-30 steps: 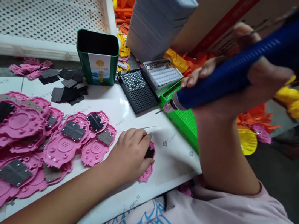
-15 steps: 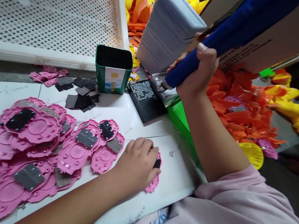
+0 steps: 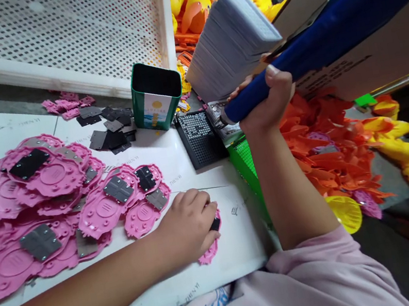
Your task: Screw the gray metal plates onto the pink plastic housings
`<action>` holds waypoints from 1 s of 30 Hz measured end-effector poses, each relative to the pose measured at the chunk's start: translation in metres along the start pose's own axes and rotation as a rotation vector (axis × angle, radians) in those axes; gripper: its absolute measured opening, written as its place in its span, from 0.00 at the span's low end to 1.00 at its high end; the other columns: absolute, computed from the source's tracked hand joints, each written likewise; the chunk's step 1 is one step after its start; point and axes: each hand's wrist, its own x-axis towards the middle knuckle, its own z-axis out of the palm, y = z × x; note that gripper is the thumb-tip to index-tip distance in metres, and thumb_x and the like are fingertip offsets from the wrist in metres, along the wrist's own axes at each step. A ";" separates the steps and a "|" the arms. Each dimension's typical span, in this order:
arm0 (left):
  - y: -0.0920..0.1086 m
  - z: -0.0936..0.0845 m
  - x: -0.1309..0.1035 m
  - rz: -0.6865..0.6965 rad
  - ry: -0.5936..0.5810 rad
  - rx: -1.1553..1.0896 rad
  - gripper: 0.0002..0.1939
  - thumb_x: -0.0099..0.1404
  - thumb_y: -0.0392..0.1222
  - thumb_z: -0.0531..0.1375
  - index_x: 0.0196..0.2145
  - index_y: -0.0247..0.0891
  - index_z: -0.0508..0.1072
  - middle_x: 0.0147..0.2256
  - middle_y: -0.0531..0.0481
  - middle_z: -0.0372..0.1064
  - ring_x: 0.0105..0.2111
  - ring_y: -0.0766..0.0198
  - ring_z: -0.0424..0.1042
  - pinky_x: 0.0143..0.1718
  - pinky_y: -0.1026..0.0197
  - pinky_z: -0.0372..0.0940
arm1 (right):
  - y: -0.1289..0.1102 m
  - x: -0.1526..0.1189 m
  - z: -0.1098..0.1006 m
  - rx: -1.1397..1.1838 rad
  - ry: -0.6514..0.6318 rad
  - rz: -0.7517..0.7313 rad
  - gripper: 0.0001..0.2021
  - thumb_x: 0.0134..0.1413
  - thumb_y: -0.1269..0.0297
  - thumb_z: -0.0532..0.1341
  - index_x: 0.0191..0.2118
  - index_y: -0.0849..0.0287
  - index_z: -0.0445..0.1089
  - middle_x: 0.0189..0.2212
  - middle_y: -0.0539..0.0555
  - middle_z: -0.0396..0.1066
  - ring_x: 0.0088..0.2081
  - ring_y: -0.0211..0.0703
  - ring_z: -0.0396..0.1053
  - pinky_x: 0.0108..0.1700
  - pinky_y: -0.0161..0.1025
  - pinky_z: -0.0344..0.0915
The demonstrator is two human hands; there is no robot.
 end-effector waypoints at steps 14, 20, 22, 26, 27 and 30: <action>-0.001 -0.003 0.000 0.001 -0.033 -0.037 0.23 0.61 0.46 0.64 0.51 0.32 0.71 0.46 0.39 0.67 0.48 0.47 0.64 0.48 0.46 0.62 | -0.076 -0.033 -0.016 0.012 -0.027 0.025 0.13 0.33 0.55 0.58 0.31 0.49 0.67 0.18 0.46 0.65 0.21 0.40 0.63 0.22 0.41 0.60; -0.001 -0.005 0.005 -0.016 -0.060 -0.023 0.20 0.62 0.44 0.66 0.48 0.32 0.72 0.45 0.40 0.67 0.48 0.47 0.64 0.48 0.47 0.62 | -0.113 -0.098 -0.056 0.086 -0.295 0.258 0.17 0.35 0.54 0.65 0.37 0.49 0.72 0.19 0.49 0.71 0.19 0.45 0.66 0.24 0.47 0.65; 0.000 -0.006 0.006 -0.017 -0.074 -0.013 0.20 0.61 0.45 0.66 0.48 0.32 0.72 0.45 0.40 0.67 0.48 0.47 0.64 0.48 0.47 0.62 | -0.112 -0.118 -0.068 0.154 -0.335 0.286 0.19 0.36 0.52 0.66 0.40 0.49 0.74 0.21 0.50 0.72 0.20 0.46 0.67 0.25 0.48 0.66; 0.001 -0.006 0.006 -0.012 -0.074 0.021 0.21 0.61 0.48 0.66 0.48 0.33 0.72 0.45 0.41 0.67 0.47 0.48 0.63 0.47 0.48 0.62 | -0.106 -0.143 -0.078 0.223 -0.320 0.248 0.15 0.41 0.54 0.63 0.38 0.51 0.74 0.24 0.52 0.73 0.23 0.46 0.68 0.27 0.47 0.65; 0.001 -0.005 0.006 -0.012 -0.072 0.026 0.21 0.61 0.49 0.66 0.48 0.33 0.72 0.45 0.41 0.67 0.47 0.49 0.63 0.47 0.48 0.62 | -0.105 -0.145 -0.078 0.228 -0.320 0.243 0.13 0.42 0.54 0.62 0.36 0.51 0.74 0.24 0.52 0.74 0.24 0.46 0.69 0.28 0.48 0.65; 0.001 -0.005 0.007 -0.010 -0.068 0.030 0.21 0.61 0.48 0.66 0.48 0.33 0.72 0.44 0.40 0.67 0.47 0.48 0.63 0.47 0.48 0.62 | -0.104 -0.148 -0.077 0.235 -0.326 0.254 0.09 0.42 0.55 0.63 0.30 0.52 0.72 0.25 0.53 0.74 0.25 0.46 0.69 0.29 0.48 0.66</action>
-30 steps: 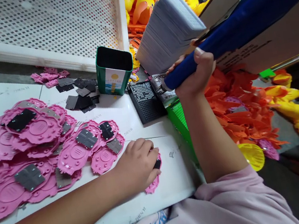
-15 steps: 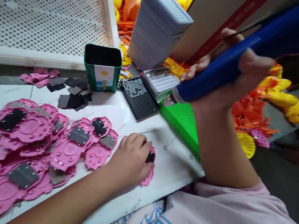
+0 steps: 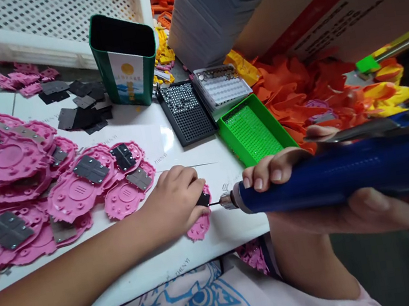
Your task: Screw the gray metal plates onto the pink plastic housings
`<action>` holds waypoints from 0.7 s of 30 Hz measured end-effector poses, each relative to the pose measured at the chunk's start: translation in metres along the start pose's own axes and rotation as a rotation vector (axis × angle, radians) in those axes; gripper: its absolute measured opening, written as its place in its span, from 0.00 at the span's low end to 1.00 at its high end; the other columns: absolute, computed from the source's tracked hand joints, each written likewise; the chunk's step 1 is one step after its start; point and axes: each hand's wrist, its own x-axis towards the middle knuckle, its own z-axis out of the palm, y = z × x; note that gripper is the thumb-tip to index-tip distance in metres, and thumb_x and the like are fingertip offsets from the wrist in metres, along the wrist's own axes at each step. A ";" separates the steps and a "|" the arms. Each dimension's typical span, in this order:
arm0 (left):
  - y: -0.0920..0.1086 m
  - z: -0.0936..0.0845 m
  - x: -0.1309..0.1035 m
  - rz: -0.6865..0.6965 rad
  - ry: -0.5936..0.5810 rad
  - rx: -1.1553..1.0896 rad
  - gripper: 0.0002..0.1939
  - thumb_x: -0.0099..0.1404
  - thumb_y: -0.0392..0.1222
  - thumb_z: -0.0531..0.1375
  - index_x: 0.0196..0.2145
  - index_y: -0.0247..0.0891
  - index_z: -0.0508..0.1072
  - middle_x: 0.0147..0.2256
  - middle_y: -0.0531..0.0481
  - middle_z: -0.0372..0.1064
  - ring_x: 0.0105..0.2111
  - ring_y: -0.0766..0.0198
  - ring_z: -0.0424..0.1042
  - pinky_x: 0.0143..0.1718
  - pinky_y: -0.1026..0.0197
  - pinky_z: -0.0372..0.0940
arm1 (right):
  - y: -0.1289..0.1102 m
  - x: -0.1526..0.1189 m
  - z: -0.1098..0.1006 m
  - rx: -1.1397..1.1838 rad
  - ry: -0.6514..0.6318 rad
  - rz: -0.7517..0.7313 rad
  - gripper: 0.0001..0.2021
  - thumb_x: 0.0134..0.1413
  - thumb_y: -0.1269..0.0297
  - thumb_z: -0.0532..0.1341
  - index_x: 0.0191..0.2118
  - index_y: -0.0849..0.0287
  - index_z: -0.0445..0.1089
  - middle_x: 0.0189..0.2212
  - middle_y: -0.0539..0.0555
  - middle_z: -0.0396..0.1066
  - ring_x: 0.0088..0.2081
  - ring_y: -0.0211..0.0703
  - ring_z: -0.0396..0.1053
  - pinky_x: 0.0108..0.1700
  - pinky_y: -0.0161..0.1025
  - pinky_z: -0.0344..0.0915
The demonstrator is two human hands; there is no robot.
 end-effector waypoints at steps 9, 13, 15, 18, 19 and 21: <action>0.000 -0.001 0.001 -0.004 -0.012 -0.008 0.21 0.61 0.48 0.67 0.47 0.32 0.73 0.44 0.40 0.67 0.47 0.48 0.63 0.47 0.48 0.62 | 0.002 0.002 0.001 -0.021 0.062 -0.014 0.08 0.39 0.55 0.63 0.25 0.51 0.70 0.22 0.51 0.73 0.22 0.44 0.68 0.27 0.46 0.66; 0.000 0.000 0.000 -0.005 -0.003 -0.014 0.21 0.61 0.48 0.67 0.47 0.33 0.73 0.44 0.40 0.67 0.47 0.47 0.63 0.46 0.47 0.62 | 0.000 0.001 0.001 -0.034 0.069 0.011 0.07 0.38 0.55 0.65 0.25 0.50 0.71 0.21 0.51 0.73 0.22 0.44 0.67 0.27 0.46 0.65; 0.000 0.000 0.001 -0.003 -0.009 -0.008 0.20 0.61 0.48 0.67 0.47 0.33 0.73 0.44 0.40 0.67 0.47 0.48 0.63 0.46 0.48 0.61 | -0.002 0.001 0.001 -0.043 0.070 0.009 0.07 0.38 0.55 0.65 0.25 0.51 0.72 0.21 0.51 0.73 0.22 0.44 0.67 0.26 0.46 0.65; 0.000 0.000 0.001 -0.003 -0.014 0.004 0.21 0.62 0.49 0.66 0.47 0.33 0.72 0.45 0.40 0.67 0.47 0.48 0.63 0.47 0.49 0.61 | -0.002 0.000 -0.001 -0.046 0.066 0.009 0.07 0.40 0.56 0.64 0.26 0.51 0.72 0.22 0.52 0.73 0.23 0.44 0.68 0.28 0.46 0.66; 0.000 0.000 0.001 -0.004 -0.014 0.006 0.21 0.62 0.49 0.66 0.47 0.33 0.72 0.45 0.40 0.67 0.47 0.48 0.63 0.47 0.49 0.61 | -0.002 -0.001 -0.002 -0.042 0.065 0.006 0.07 0.40 0.56 0.64 0.27 0.51 0.72 0.23 0.52 0.73 0.23 0.44 0.68 0.29 0.46 0.67; 0.000 0.000 0.001 -0.005 -0.015 0.008 0.21 0.62 0.49 0.66 0.47 0.33 0.72 0.45 0.41 0.67 0.47 0.48 0.63 0.47 0.49 0.61 | -0.001 -0.001 -0.003 -0.026 0.059 -0.004 0.10 0.40 0.56 0.64 0.31 0.52 0.74 0.23 0.53 0.73 0.24 0.44 0.68 0.29 0.46 0.67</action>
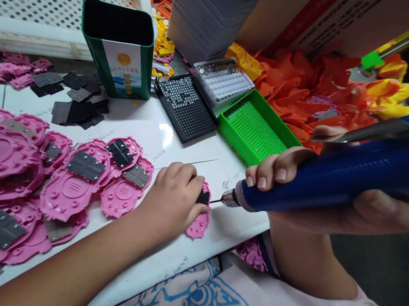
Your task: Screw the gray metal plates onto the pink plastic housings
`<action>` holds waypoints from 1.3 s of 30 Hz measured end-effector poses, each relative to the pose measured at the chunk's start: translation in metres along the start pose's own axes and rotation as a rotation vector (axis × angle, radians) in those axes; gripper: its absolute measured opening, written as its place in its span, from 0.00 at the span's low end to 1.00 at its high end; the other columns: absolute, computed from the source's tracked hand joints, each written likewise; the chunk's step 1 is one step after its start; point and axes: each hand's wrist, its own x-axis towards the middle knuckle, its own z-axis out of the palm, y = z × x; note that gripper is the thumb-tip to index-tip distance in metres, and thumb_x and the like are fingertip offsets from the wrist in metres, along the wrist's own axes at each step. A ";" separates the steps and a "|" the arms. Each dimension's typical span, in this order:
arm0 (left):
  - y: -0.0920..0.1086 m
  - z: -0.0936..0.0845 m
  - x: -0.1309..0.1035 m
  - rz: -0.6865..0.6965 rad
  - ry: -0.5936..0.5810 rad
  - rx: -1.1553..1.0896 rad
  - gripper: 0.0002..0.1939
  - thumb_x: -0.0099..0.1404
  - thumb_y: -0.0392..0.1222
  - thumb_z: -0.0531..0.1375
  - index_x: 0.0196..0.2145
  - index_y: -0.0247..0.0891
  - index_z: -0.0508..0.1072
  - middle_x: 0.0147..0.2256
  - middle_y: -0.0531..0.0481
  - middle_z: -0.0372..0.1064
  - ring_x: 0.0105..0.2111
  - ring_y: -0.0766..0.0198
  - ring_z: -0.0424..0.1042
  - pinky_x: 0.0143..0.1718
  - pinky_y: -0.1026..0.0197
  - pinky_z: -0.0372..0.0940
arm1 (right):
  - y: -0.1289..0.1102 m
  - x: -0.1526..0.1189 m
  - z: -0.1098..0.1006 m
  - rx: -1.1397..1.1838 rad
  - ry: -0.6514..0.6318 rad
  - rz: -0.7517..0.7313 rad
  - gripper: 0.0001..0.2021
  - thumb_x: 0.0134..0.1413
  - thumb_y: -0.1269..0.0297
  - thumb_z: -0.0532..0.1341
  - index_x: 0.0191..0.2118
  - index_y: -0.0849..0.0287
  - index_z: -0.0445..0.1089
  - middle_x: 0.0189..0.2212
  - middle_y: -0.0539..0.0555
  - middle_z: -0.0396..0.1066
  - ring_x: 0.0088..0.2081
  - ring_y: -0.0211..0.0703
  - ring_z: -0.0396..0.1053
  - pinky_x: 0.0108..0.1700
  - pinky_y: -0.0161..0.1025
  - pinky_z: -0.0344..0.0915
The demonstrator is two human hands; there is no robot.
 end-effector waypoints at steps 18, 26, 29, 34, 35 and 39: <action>0.000 -0.002 0.001 0.000 0.004 -0.006 0.21 0.61 0.48 0.67 0.47 0.33 0.73 0.44 0.41 0.67 0.47 0.48 0.63 0.47 0.48 0.62 | -0.006 -0.009 0.006 -0.076 0.012 0.024 0.20 0.42 0.55 0.66 0.45 0.50 0.74 0.25 0.51 0.72 0.26 0.47 0.68 0.33 0.51 0.67; 0.001 0.000 0.002 0.002 0.023 0.012 0.19 0.61 0.46 0.66 0.46 0.33 0.73 0.43 0.40 0.67 0.46 0.48 0.64 0.46 0.48 0.62 | -0.013 -0.020 0.018 -0.176 0.036 0.099 0.19 0.47 0.54 0.67 0.47 0.46 0.71 0.28 0.50 0.70 0.29 0.47 0.68 0.36 0.51 0.69; 0.003 0.001 0.002 -0.005 0.024 0.020 0.19 0.61 0.46 0.66 0.46 0.33 0.73 0.42 0.40 0.68 0.45 0.48 0.64 0.45 0.48 0.62 | -0.009 -0.020 0.014 -0.161 -0.022 0.070 0.20 0.47 0.55 0.68 0.48 0.46 0.70 0.28 0.50 0.70 0.29 0.46 0.69 0.36 0.49 0.70; 0.006 0.000 0.001 -0.043 0.016 0.024 0.19 0.60 0.46 0.67 0.46 0.33 0.73 0.43 0.40 0.68 0.45 0.48 0.64 0.46 0.47 0.62 | 0.004 -0.013 0.002 -0.144 -0.172 -0.081 0.26 0.46 0.51 0.69 0.51 0.49 0.68 0.28 0.47 0.70 0.27 0.41 0.70 0.34 0.43 0.71; 0.006 -0.001 0.001 -0.053 0.011 0.021 0.19 0.60 0.46 0.67 0.46 0.32 0.73 0.43 0.40 0.68 0.45 0.48 0.64 0.46 0.47 0.62 | 0.006 -0.012 0.001 -0.157 -0.201 -0.096 0.26 0.46 0.50 0.69 0.52 0.50 0.68 0.27 0.47 0.70 0.27 0.41 0.70 0.33 0.43 0.71; 0.008 -0.002 0.002 -0.082 -0.013 0.019 0.19 0.60 0.46 0.67 0.45 0.32 0.74 0.44 0.40 0.68 0.45 0.47 0.64 0.46 0.46 0.62 | 0.005 -0.013 0.003 -0.228 -0.197 -0.090 0.24 0.48 0.49 0.67 0.51 0.48 0.68 0.26 0.47 0.69 0.26 0.43 0.70 0.31 0.45 0.69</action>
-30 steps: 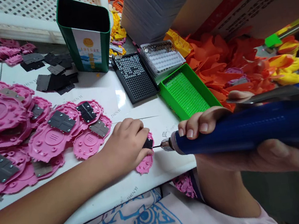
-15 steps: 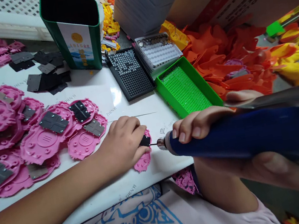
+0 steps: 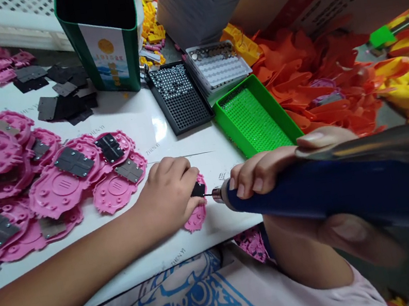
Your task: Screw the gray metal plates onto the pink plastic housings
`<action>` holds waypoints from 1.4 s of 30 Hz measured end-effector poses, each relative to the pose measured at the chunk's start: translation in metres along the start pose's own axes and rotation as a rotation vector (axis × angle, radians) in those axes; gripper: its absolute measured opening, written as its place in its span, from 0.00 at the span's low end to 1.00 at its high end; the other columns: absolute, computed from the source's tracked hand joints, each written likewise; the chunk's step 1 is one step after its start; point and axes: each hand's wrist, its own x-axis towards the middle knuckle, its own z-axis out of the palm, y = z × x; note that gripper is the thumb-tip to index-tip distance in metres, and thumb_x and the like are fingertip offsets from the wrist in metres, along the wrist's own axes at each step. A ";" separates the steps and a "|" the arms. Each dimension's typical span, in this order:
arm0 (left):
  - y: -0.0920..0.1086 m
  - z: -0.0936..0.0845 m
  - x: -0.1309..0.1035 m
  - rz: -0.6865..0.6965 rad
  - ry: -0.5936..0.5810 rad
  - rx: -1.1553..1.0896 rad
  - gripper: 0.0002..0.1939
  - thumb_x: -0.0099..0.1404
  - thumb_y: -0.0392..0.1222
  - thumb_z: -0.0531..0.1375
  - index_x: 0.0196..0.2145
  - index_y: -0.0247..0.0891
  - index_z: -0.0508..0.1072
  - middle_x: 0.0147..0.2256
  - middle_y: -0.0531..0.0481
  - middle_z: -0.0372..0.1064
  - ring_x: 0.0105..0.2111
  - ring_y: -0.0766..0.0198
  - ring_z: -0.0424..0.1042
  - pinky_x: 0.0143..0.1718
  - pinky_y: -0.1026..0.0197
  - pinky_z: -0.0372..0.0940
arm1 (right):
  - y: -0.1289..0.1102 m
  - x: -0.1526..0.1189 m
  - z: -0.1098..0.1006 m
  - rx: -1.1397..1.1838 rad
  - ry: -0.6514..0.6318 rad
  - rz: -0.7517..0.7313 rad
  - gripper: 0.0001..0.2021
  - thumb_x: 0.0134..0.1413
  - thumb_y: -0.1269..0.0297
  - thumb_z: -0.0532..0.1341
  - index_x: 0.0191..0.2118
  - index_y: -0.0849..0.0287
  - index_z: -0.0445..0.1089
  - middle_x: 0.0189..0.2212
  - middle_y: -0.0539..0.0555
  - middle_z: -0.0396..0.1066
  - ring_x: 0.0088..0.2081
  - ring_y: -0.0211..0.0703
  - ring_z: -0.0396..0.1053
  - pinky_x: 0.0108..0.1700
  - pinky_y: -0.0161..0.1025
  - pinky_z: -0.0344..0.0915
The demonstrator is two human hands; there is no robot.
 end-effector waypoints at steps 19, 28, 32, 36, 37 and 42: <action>-0.010 0.002 -0.011 0.106 0.019 -0.137 0.39 0.57 0.54 0.67 0.60 0.32 0.63 0.54 0.36 0.64 0.53 0.43 0.60 0.53 0.44 0.55 | 0.050 0.173 -0.005 0.051 0.424 -0.152 0.10 0.41 0.55 0.58 0.30 0.52 0.60 0.16 0.42 0.60 0.16 0.36 0.65 0.21 0.35 0.61; -0.009 0.005 -0.011 0.104 0.014 -0.060 0.31 0.59 0.52 0.65 0.56 0.35 0.66 0.47 0.41 0.68 0.46 0.47 0.63 0.47 0.47 0.55 | 0.084 0.192 -0.012 0.064 0.425 -0.116 0.10 0.44 0.53 0.57 0.30 0.52 0.60 0.17 0.42 0.61 0.17 0.35 0.65 0.22 0.35 0.64; -0.011 0.005 -0.011 0.118 0.032 -0.082 0.28 0.60 0.48 0.64 0.55 0.35 0.66 0.47 0.41 0.68 0.47 0.47 0.63 0.46 0.48 0.54 | 0.082 0.191 -0.011 0.054 0.424 -0.110 0.10 0.43 0.53 0.56 0.31 0.52 0.60 0.16 0.41 0.61 0.17 0.35 0.66 0.21 0.34 0.62; -0.012 0.009 -0.011 0.131 0.046 -0.099 0.26 0.61 0.44 0.63 0.55 0.36 0.66 0.49 0.43 0.69 0.48 0.48 0.63 0.47 0.48 0.54 | 0.083 0.190 -0.009 0.038 0.425 -0.116 0.10 0.42 0.53 0.57 0.27 0.53 0.59 0.16 0.42 0.61 0.17 0.34 0.65 0.21 0.34 0.63; -0.013 0.010 -0.011 0.139 0.055 -0.103 0.26 0.61 0.44 0.63 0.56 0.36 0.66 0.49 0.44 0.69 0.48 0.48 0.63 0.47 0.48 0.54 | 0.083 0.191 -0.009 0.031 0.421 -0.119 0.10 0.42 0.53 0.57 0.26 0.53 0.58 0.16 0.43 0.60 0.17 0.34 0.65 0.21 0.35 0.63; -0.013 0.014 -0.011 0.140 0.075 -0.091 0.28 0.62 0.45 0.62 0.58 0.35 0.63 0.54 0.42 0.67 0.52 0.47 0.61 0.50 0.47 0.54 | 0.084 0.191 -0.003 0.015 0.446 -0.132 0.08 0.45 0.55 0.56 0.25 0.53 0.59 0.16 0.43 0.59 0.16 0.35 0.64 0.22 0.36 0.65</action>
